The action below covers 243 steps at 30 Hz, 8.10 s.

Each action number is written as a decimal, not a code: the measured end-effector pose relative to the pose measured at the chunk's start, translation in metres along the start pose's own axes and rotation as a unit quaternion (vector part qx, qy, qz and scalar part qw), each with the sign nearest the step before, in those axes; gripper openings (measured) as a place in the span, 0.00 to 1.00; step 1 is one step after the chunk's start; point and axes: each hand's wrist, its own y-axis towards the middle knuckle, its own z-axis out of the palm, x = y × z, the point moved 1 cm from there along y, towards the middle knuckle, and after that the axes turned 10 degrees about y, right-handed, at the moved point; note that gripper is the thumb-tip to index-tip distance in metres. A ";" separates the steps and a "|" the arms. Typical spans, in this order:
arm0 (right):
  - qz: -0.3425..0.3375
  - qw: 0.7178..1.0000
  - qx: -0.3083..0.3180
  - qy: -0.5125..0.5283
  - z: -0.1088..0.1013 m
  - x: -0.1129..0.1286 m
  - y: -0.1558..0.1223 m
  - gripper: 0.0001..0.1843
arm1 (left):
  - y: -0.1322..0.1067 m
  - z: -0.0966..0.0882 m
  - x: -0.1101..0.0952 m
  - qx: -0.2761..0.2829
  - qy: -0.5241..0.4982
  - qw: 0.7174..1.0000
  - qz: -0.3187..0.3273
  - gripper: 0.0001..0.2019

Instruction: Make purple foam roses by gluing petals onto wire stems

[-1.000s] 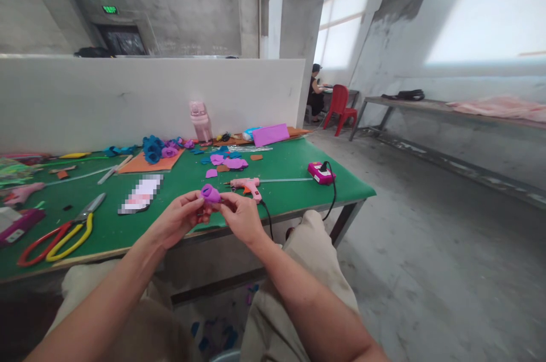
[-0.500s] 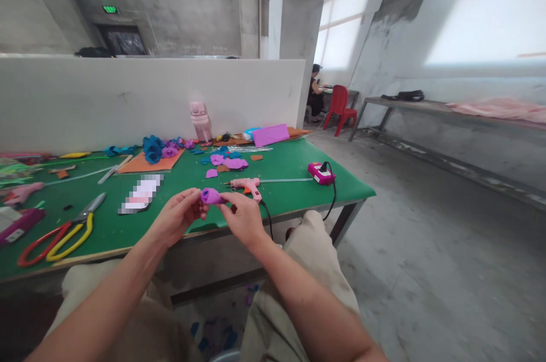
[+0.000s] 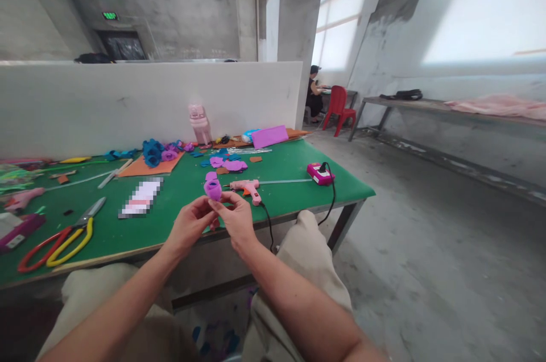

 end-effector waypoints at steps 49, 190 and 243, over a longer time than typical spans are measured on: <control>0.179 0.937 0.021 0.299 -0.015 0.021 0.015 0.22 | -0.004 -0.007 -0.019 -0.013 0.003 0.997 -0.070 0.11; 0.073 0.990 0.018 0.121 -0.013 0.017 0.013 0.18 | -0.005 0.003 -0.006 -0.014 -0.060 0.993 -0.104 0.12; 0.024 0.996 0.041 0.075 -0.007 0.013 0.006 0.16 | -0.003 -0.008 -0.012 -0.029 -0.023 0.996 -0.077 0.12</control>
